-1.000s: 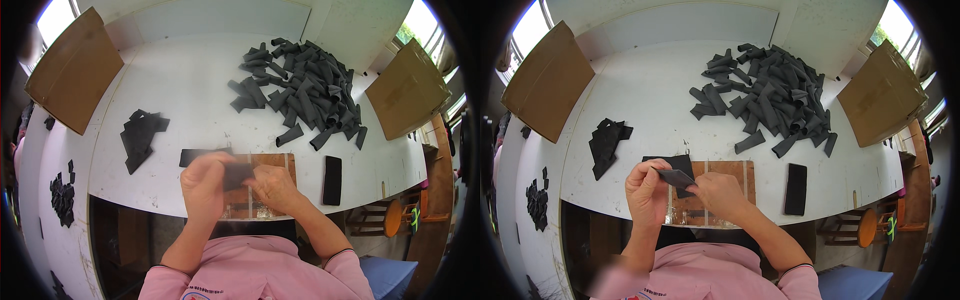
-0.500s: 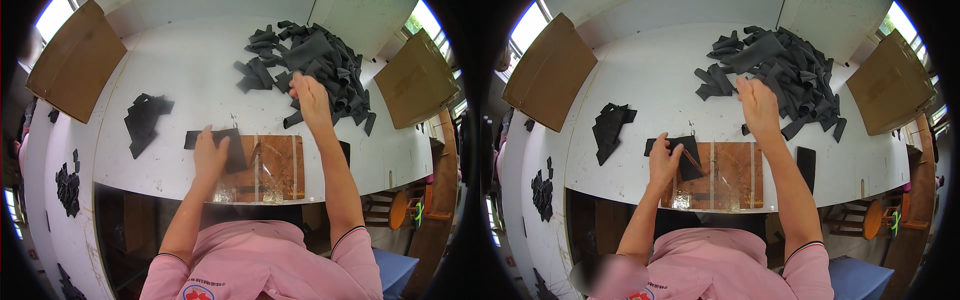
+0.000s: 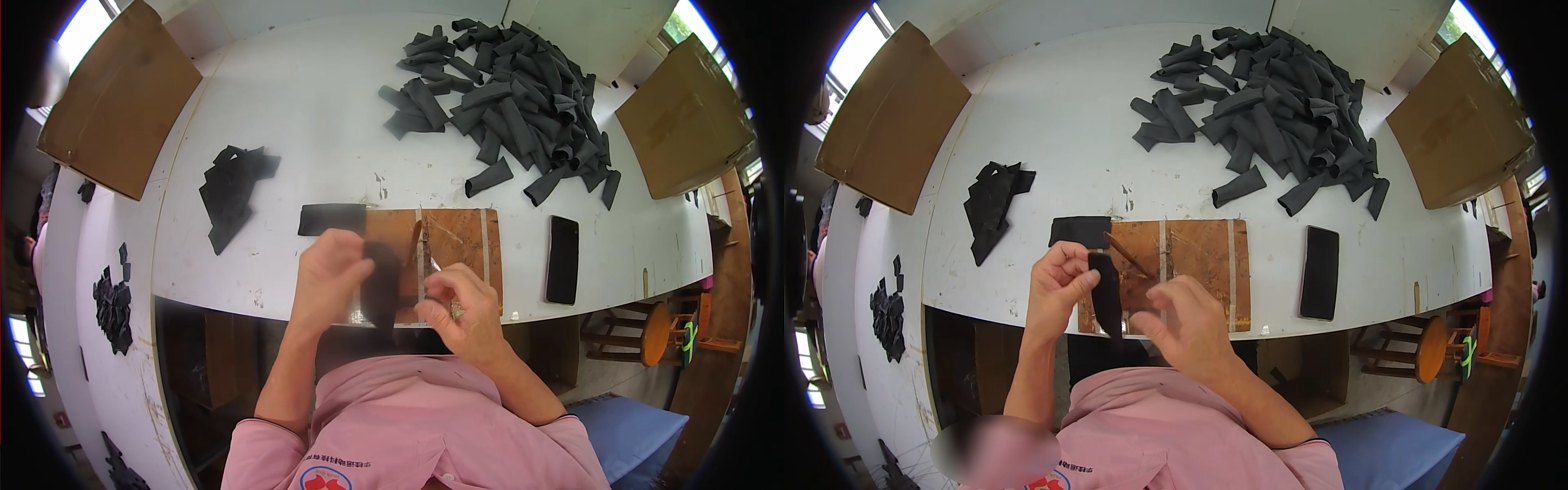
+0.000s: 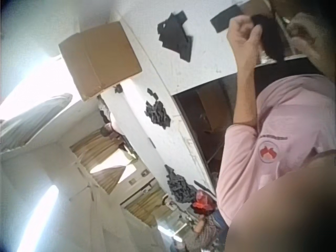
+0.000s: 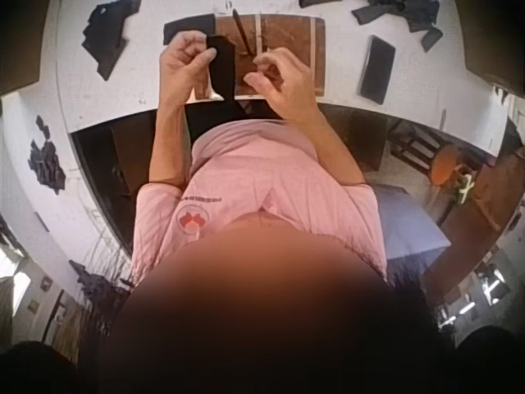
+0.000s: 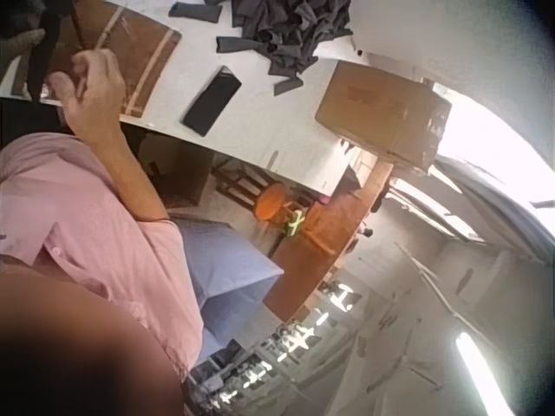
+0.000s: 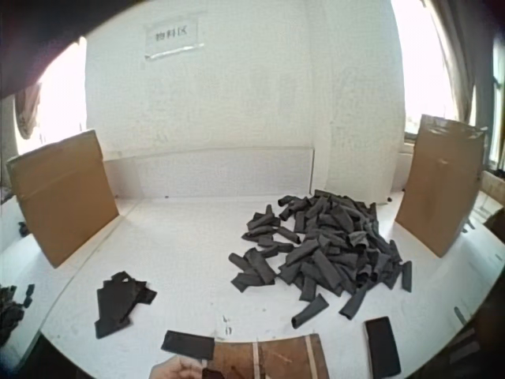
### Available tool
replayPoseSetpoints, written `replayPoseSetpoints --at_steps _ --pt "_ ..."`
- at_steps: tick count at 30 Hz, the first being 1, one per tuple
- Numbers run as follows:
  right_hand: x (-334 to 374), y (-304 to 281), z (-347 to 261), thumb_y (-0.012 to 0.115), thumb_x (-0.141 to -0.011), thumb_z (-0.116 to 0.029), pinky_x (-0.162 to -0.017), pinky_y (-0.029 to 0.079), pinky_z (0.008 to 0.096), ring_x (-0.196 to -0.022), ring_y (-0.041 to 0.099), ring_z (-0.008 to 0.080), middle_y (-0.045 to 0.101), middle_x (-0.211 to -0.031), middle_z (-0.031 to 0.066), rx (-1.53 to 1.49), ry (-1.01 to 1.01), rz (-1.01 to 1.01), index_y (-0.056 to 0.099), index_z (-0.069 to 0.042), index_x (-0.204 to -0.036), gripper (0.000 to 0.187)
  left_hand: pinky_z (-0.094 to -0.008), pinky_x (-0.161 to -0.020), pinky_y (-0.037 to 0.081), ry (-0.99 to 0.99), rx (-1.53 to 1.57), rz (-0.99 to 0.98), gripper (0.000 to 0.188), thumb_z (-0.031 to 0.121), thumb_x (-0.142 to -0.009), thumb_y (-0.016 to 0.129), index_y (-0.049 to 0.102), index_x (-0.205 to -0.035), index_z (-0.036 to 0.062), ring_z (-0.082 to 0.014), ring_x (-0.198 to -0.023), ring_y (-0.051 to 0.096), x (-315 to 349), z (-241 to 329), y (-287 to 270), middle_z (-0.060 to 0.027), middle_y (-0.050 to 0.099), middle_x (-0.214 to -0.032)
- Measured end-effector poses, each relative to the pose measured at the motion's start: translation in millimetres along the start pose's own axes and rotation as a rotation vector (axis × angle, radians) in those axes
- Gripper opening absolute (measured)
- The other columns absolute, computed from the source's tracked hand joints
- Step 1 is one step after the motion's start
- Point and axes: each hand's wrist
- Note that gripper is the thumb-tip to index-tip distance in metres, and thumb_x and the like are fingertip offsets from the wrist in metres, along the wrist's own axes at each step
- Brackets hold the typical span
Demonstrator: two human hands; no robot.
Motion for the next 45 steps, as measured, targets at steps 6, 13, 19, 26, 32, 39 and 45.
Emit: replayPoseSetpoints --at_steps 6,13,19,26,32,39,45 --pt "3.7 14.7 -8.4 0.067 -0.073 -0.022 -0.055 0.041 0.0295 -0.061 0.051 0.0195 0.051 -0.070 0.0082 -0.111 0.097 -0.161 0.055 0.002 -0.085 0.030 -0.0186 -0.067 0.042 0.225 -0.384 -0.113 0.029 -0.004 -0.076 0.058 0.047 -0.102 -0.0008 -0.0062 -0.073 0.053 30.5 15.1 22.1 -0.0027 0.060 -0.079" --pt "13.2 27.8 3.6 0.065 -0.070 -0.007 -0.048 0.038 0.0320 -0.055 0.049 0.0239 0.050 -0.063 0.0090 0.090 -0.028 0.157 0.056 0.001 -0.069 0.013 -0.0181 -0.062 0.040 0.250 -0.180 0.188 0.022 -0.002 -0.079 0.057 0.049 -0.100 -0.0013 -0.0056 -0.067 0.049 42.8 -5.5 38.5 -0.0018 0.055 -0.075" --pt "13.1 24.1 11.5 0.065 -0.057 0.002 -0.050 0.040 0.0322 -0.058 0.050 0.0244 0.050 -0.064 0.0081 0.330 -0.274 0.273 0.055 -0.001 -0.068 0.015 -0.0181 -0.058 0.040 0.060 0.039 0.155 0.016 0.012 -0.082 0.058 0.053 -0.091 0.0003 -0.0062 -0.065 0.051 61.5 6.1 38.7 -0.0017 0.055 -0.075" --pt "11.8 24.1 15.1 0.062 -0.051 0.003 -0.050 0.041 0.0327 -0.058 0.050 0.0238 0.050 -0.064 0.0076 0.396 -0.370 0.282 0.055 -0.001 -0.068 0.019 -0.0178 -0.055 0.040 -0.001 0.021 0.104 0.017 0.017 -0.080 0.060 0.055 -0.086 0.0016 -0.0067 -0.061 0.052 58.4 8.0 40.5 -0.0020 0.057 -0.071" --pt "13.0 23.5 22.4 0.059 -0.053 0.001 -0.049 0.039 0.0317 -0.057 0.048 0.0222 0.048 -0.063 0.0067 0.524 -0.459 0.251 0.055 -0.001 -0.068 0.015 -0.0168 -0.052 0.039 -0.058 0.035 0.082 0.011 0.011 -0.078 0.060 0.056 -0.081 0.0011 -0.0060 -0.057 0.053 54.2 4.6 39.8 -0.0023 0.058 -0.067" --pt "13.5 21.2 23.2 0.059 -0.053 -0.002 -0.048 0.036 0.0279 -0.058 0.047 0.0185 0.046 -0.065 0.0054 0.703 -0.589 0.240 0.056 0.000 -0.071 0.019 -0.0157 -0.048 0.039 -0.142 0.069 0.114 0.008 0.005 -0.075 0.058 0.057 -0.080 -0.0007 -0.0062 -0.055 0.054 50.9 -3.3 35.6 -0.0034 0.059 -0.067" --pt "15.8 18.2 19.7 0.064 -0.054 -0.009 -0.050 0.040 0.0289 -0.059 0.049 0.0196 0.049 -0.069 0.0062 0.604 -0.502 0.130 0.057 0.000 -0.076 0.025 -0.0152 -0.049 0.040 -0.065 0.029 0.147 0.004 0.002 -0.078 0.057 0.056 -0.081 -0.0010 -0.0044 -0.056 0.053 50.8 -7.5 38.7 -0.0020 0.058 -0.069"
Point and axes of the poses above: each hand's wrist, its own x-axis away from the middle knuckle, its own y-axis out of the palm, z = x × y
